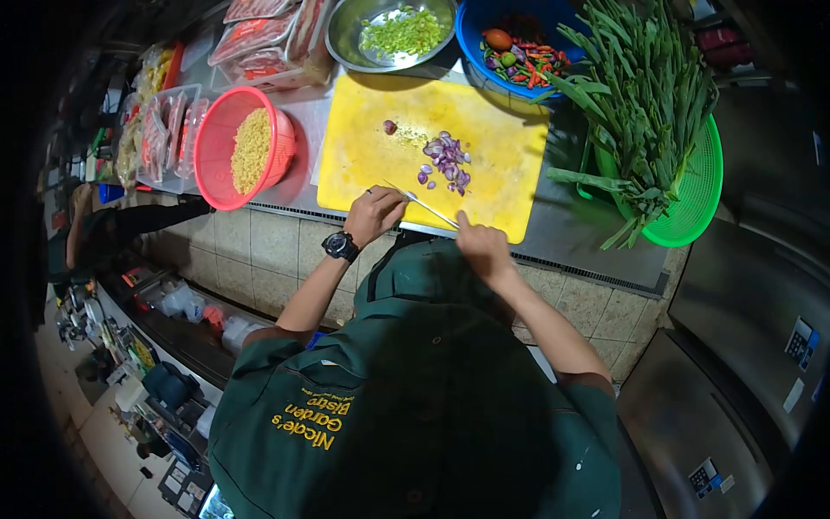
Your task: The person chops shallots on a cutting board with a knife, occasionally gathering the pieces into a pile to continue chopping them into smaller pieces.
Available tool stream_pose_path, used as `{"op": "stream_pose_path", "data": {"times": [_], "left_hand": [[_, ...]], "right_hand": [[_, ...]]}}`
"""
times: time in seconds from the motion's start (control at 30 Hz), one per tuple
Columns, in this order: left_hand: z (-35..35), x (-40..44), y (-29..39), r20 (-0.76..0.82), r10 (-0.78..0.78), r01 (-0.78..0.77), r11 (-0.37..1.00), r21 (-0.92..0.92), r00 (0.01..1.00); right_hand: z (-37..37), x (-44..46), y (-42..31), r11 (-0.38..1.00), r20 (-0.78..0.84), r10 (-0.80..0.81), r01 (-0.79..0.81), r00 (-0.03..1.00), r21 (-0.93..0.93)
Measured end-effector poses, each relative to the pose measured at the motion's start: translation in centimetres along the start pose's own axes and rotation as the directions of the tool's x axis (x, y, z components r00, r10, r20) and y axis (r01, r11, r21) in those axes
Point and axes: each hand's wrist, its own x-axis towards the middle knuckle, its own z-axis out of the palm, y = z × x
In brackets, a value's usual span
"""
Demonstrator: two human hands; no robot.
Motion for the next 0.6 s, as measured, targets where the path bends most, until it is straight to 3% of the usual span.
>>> {"op": "stream_pose_path", "data": {"times": [0.2, 0.33, 0.5, 0.6], "left_hand": [[-0.2, 0.2, 0.0, 0.021, -0.004, 0.004, 1.000, -0.001, 1.000], [-0.1, 0.8, 0.4, 0.029, -0.011, 0.012, 0.999, -0.042, 1.000], [1.7, 1.9, 0.7, 0.049, -0.069, 0.072, 0.996, -0.060, 0.996], [2.5, 2.7, 1.3, -0.035, -0.102, 0.098, 0.989, -0.113, 0.994]], "right_hand": [[-4.9, -3.5, 3.9, 0.985, 0.173, 0.069, -0.095, 0.982, 0.142], [-6.5, -3.1, 3.8, 0.973, 0.192, 0.153, -0.181, 0.970, 0.143], [-6.0, -2.1, 2.8, 0.871, 0.109, 0.348, -0.364, 0.931, 0.330], [-5.8, -1.9, 1.7, 0.801, 0.124, 0.441, -0.452, 0.889, 0.392]]}}
